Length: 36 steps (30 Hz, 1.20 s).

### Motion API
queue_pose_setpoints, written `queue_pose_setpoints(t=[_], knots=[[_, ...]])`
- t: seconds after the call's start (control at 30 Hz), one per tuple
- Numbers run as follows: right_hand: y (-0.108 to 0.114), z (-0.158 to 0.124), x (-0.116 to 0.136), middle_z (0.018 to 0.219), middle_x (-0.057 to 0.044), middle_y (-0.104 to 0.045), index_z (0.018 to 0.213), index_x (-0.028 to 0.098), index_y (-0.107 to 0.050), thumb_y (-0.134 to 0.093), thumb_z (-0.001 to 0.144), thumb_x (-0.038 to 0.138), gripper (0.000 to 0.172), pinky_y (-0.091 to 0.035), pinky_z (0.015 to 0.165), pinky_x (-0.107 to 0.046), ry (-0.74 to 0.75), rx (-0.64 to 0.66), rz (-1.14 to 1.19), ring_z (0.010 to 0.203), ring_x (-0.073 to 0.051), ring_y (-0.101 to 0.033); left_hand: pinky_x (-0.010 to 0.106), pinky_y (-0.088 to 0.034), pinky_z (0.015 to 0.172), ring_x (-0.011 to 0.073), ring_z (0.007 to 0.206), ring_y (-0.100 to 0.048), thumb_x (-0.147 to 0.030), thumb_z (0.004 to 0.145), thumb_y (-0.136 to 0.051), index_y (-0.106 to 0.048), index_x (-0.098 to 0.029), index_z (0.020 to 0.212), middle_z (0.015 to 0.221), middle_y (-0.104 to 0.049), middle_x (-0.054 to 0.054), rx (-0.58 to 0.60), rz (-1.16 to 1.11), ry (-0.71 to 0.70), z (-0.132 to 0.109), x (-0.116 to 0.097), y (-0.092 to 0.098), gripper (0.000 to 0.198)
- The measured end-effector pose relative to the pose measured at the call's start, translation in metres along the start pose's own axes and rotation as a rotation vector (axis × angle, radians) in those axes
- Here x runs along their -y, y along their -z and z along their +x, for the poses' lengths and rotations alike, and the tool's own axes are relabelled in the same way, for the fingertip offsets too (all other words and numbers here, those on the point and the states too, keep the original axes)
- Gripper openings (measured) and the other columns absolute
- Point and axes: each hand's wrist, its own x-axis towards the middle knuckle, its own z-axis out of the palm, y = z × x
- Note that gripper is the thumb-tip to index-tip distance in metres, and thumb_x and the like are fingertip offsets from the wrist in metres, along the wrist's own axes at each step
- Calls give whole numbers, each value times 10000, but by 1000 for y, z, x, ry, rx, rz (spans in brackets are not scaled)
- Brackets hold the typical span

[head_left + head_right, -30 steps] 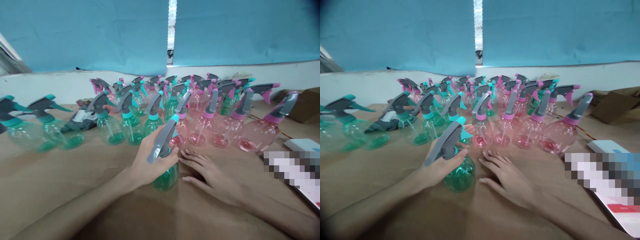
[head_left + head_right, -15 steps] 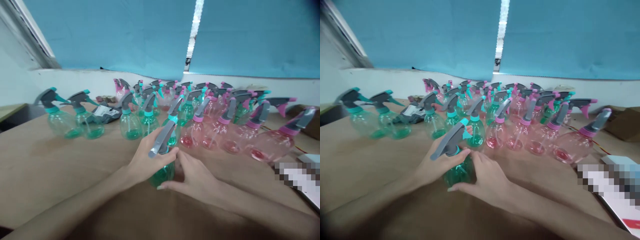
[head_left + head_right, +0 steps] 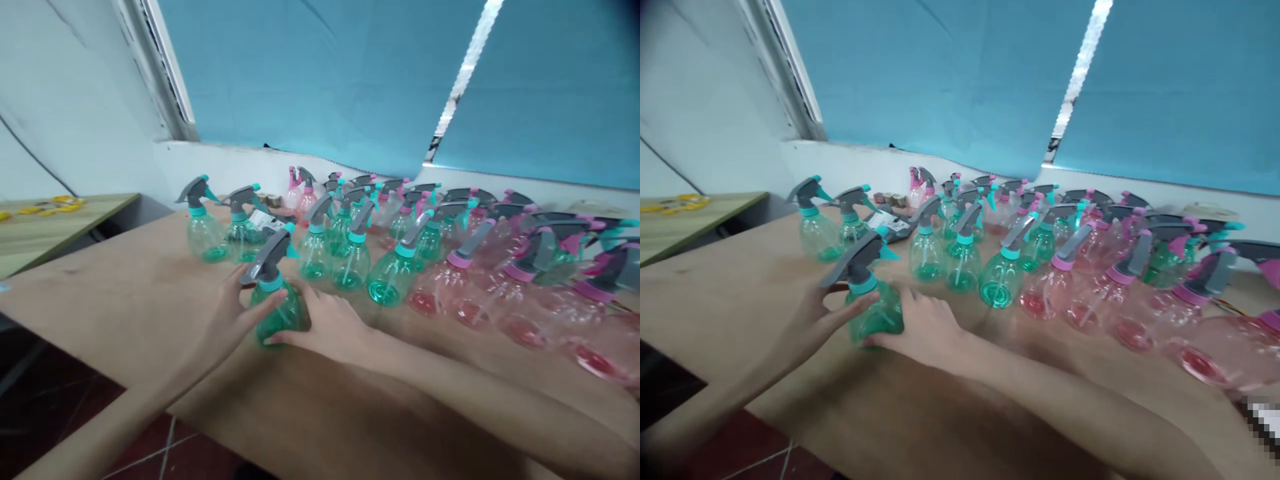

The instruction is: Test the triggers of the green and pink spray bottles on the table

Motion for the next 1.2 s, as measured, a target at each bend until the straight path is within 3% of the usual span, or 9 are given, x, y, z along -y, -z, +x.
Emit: queue_pose_setpoints(t=[0.1,0.17,0.23,0.3,0.63,0.9,1.07,1.2], knots=[[3,14,5,1226,-140,-656,1337,159,-485,-587,769,691,784,-505,864,-481,7,-60,-122,1082,-346,-632,401,-533,740,289,892,-663,-546,749,-656,-619,-195,988,968,-693,74,-32,13,16,13,19,8,426],[10,20,4,1159,-101,-690,1249,186,-562,-533,857,621,587,-509,853,-438,-15,-157,-247,1026,-311,-657,403,-537,754,276,870,-669,-555,748,-656,-623,-191,973,977,-690,78,-50,9,1,24,32,10,429],[19,25,0,1180,-98,-676,1226,194,-572,-491,921,522,455,-504,840,-444,-56,-231,-301,1016,-315,-655,397,-539,758,271,868,-672,-540,769,-639,-623,-190,987,976,-689,82,-59,47,-17,36,41,11,413],[27,28,-4,1216,-129,-649,1240,171,-560,-477,939,467,431,-503,812,-475,-108,-277,-335,996,-342,-654,400,-539,734,285,851,-674,-524,773,-644,-625,-174,987,934,-689,94,-48,121,-4,47,46,10,410],[32,52,-14,1189,-256,-628,1367,15,-434,-561,895,410,628,-493,803,-495,-271,-293,-346,1023,-399,-635,382,-526,760,283,882,-664,-383,818,-656,-625,-140,1042,931,-694,103,4,196,-43,86,45,-8,331],[32,73,-20,1093,-250,-658,1454,-6,-287,-601,852,410,796,-504,784,-428,-331,-264,-208,1004,-362,-648,368,-513,817,272,958,-656,-333,849,-632,-606,-134,1107,1034,-694,123,-12,191,-76,101,49,-20,327],[27,84,-25,970,-192,-693,1448,30,-300,-609,843,428,787,-520,701,-392,-361,-244,-110,867,-318,-687,366,-513,829,264,960,-655,-333,843,-642,-606,-146,1133,1050,-695,115,-22,177,-86,107,53,-24,348],[24,91,-30,903,-189,-693,1414,-11,-316,-647,822,406,796,-525,656,-374,-384,-239,-53,784,-300,-699,356,-523,815,271,966,-658,-332,839,-641,-602,-138,1155,1028,-699,111,-12,165,-90,112,56,-26,373]])
